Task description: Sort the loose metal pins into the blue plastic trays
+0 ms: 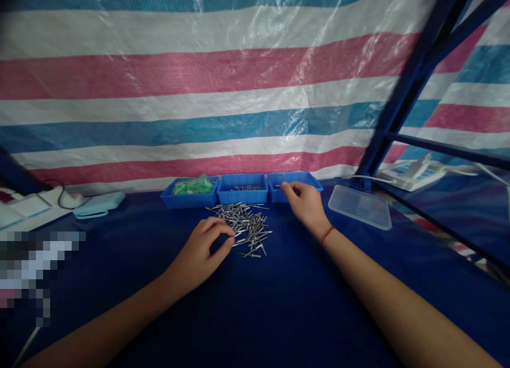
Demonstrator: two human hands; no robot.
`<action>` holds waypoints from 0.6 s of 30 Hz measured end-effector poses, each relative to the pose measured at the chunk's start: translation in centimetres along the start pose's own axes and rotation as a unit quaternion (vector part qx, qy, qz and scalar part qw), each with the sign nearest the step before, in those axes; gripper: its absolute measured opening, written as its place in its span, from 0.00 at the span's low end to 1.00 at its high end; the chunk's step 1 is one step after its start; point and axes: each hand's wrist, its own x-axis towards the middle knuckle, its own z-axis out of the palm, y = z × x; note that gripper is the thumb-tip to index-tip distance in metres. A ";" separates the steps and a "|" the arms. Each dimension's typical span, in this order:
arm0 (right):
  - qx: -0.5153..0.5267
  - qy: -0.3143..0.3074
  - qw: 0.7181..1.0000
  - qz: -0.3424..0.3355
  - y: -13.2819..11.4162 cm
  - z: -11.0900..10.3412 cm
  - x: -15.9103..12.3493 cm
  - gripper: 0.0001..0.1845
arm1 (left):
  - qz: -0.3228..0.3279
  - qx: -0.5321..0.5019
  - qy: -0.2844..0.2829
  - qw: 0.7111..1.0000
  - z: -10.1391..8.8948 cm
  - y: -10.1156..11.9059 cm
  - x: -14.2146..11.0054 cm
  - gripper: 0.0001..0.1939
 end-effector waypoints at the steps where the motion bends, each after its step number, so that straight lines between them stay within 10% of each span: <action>1: -0.016 -0.004 1.000 0.005 0.6 -0.1 0.4 0.22 | 0.003 0.025 -0.009 1.000 0.1 -0.1 -0.1 0.05; 18: -0.023 -0.207 0.946 -0.250 -5.0 0.6 -4.8 0.15 | -0.003 0.132 -0.042 0.990 0.3 -0.3 -0.2 0.09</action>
